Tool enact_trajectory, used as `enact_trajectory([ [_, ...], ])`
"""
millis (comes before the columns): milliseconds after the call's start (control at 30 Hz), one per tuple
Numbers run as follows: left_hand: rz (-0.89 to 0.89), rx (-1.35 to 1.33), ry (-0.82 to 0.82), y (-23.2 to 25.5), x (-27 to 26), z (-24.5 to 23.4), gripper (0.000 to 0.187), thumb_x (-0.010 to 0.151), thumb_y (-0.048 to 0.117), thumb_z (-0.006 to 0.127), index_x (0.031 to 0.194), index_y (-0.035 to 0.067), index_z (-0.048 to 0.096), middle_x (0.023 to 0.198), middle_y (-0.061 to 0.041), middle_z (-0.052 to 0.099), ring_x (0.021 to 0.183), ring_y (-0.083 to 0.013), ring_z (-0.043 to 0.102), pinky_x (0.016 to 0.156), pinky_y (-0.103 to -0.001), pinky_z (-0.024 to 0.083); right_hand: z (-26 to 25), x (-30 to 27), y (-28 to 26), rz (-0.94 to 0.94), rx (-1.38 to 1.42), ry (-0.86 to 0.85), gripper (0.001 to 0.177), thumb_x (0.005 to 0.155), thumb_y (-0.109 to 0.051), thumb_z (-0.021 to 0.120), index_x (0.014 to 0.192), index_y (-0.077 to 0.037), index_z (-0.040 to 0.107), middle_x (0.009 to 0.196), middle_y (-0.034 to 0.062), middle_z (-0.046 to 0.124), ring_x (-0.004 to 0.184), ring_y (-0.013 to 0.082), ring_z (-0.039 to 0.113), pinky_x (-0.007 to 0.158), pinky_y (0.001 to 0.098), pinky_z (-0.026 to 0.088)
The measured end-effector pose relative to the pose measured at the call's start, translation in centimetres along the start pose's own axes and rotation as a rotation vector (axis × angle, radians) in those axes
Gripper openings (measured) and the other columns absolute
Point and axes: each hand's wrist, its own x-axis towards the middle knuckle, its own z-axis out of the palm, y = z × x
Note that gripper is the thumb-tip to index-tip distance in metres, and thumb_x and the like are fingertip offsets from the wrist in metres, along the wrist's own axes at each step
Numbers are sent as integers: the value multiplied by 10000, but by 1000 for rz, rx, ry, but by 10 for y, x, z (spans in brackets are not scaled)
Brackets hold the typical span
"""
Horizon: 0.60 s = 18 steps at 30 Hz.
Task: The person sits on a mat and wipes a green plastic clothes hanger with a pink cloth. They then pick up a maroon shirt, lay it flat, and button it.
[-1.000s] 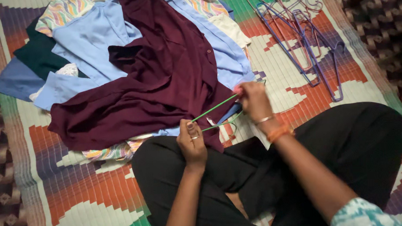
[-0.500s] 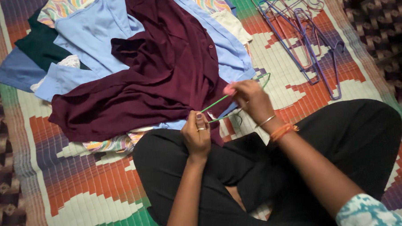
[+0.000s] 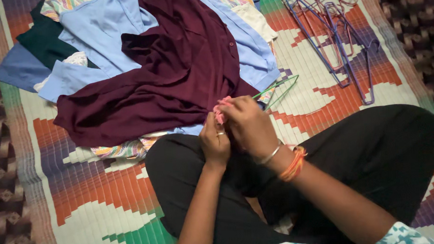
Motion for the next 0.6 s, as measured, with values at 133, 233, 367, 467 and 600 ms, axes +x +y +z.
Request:
enact_trajectory([
  [133, -80, -16, -44, 2, 0, 0, 376, 1117, 272, 409, 856, 35, 537, 681, -141, 588, 629, -341, 618, 589, -434, 451, -8, 8, 8, -26, 23, -14, 322, 800, -63, 751, 1117, -103, 712, 1155, 48, 721, 1056, 278, 672, 867, 376, 557],
  [233, -102, 39, -28, 4, 1, 1, 387, 1111, 257, 417, 808, 40, 522, 648, -135, 565, 597, -334, 600, 581, -435, 439, -2, -5, 66, 12, -53, -5, 318, 794, -56, 748, 1107, -103, 713, 1163, 46, 731, 1087, 295, 671, 906, 388, 553],
  [367, -6, 48, -57, 9, -2, 0, 385, 1107, 250, 410, 792, 55, 513, 627, -123, 561, 589, -330, 601, 577, -441, 434, -2, -31, 165, 217, -128, 71, 314, 854, -40, 723, 1164, -83, 741, 1106, 115, 709, 1030, 341, 653, 890, 417, 544],
  [467, 46, 76, -73, 10, -5, -2, 357, 1110, 240, 416, 830, 49, 527, 656, -145, 557, 617, -363, 595, 586, -465, 421, -10, -28, 199, 354, -202, 26, 189, 867, -58, 742, 1054, -88, 745, 1017, 115, 710, 983, 335, 659, 898, 438, 531],
  [600, -6, 66, -51, 5, -4, 0, 320, 1114, 223, 428, 876, 37, 532, 702, -175, 564, 649, -392, 603, 591, -473, 425, -9, -13, 117, 219, -99, -16, 214, 825, -9, 698, 999, -126, 744, 1019, 68, 736, 990, 301, 658, 867, 412, 538],
])
